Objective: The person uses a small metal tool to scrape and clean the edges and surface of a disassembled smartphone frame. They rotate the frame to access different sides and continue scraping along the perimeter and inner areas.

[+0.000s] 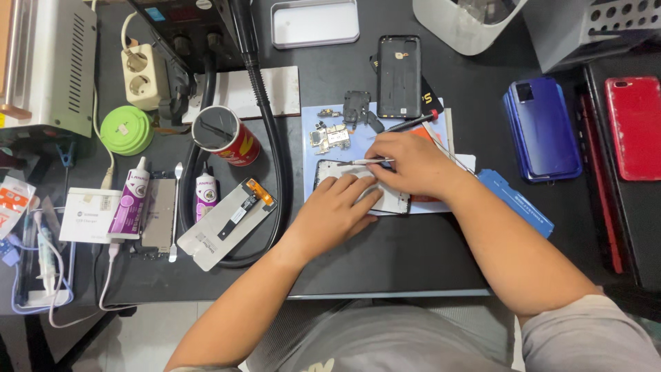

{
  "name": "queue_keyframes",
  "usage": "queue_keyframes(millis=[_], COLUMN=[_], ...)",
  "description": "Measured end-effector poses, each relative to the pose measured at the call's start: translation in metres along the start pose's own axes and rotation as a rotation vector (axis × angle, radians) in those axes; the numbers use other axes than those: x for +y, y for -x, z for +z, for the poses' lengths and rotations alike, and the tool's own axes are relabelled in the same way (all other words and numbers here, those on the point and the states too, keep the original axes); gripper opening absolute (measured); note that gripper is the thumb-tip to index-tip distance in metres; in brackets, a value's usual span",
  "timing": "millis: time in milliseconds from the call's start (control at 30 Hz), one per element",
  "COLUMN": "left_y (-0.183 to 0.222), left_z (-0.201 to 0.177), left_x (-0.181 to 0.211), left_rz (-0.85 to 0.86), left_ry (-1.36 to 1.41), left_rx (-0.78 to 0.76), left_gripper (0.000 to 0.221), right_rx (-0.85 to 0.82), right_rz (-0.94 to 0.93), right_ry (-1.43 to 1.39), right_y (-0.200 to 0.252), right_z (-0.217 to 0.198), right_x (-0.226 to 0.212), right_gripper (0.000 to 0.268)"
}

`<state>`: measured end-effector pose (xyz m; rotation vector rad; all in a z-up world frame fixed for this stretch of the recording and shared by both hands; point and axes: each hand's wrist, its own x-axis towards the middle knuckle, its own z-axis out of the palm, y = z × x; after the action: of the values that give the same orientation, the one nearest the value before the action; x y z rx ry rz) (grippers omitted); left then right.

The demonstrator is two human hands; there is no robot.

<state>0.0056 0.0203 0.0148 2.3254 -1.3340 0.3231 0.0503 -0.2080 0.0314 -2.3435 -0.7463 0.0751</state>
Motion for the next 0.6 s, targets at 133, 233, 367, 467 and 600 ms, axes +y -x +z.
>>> queue_keyframes(millis=[133,233,367,467,600], left_y=[0.000,-0.008,-0.008,-0.004,-0.005], left_z=[0.008,0.006,0.009,0.017,0.023], left_x=[0.003,0.005,0.002,0.004,0.008], left_rz=[-0.065,-0.049,-0.003,0.012,0.028], left_ry=[0.050,-0.072,-0.071,-0.163,-0.254], left_rx=[0.036,0.062,0.064,0.045,0.053], left_gripper=[0.045,0.042,0.042,0.043,0.042], right_rx=[-0.020,-0.008,0.026,0.024,0.116], right_rz=[0.003,0.026,0.049,0.164,0.107], right_ry=[-0.048,-0.047,-0.087,-0.044,0.015], right_y=[-0.002,0.000,0.001,-0.002,-0.006], right_z=[-0.004,-0.004,-0.005,-0.002,0.004], right_x=[-0.001,-0.001,-0.001,-0.002,-0.006], right_gripper=[0.016,0.017,0.019,0.022,0.027])
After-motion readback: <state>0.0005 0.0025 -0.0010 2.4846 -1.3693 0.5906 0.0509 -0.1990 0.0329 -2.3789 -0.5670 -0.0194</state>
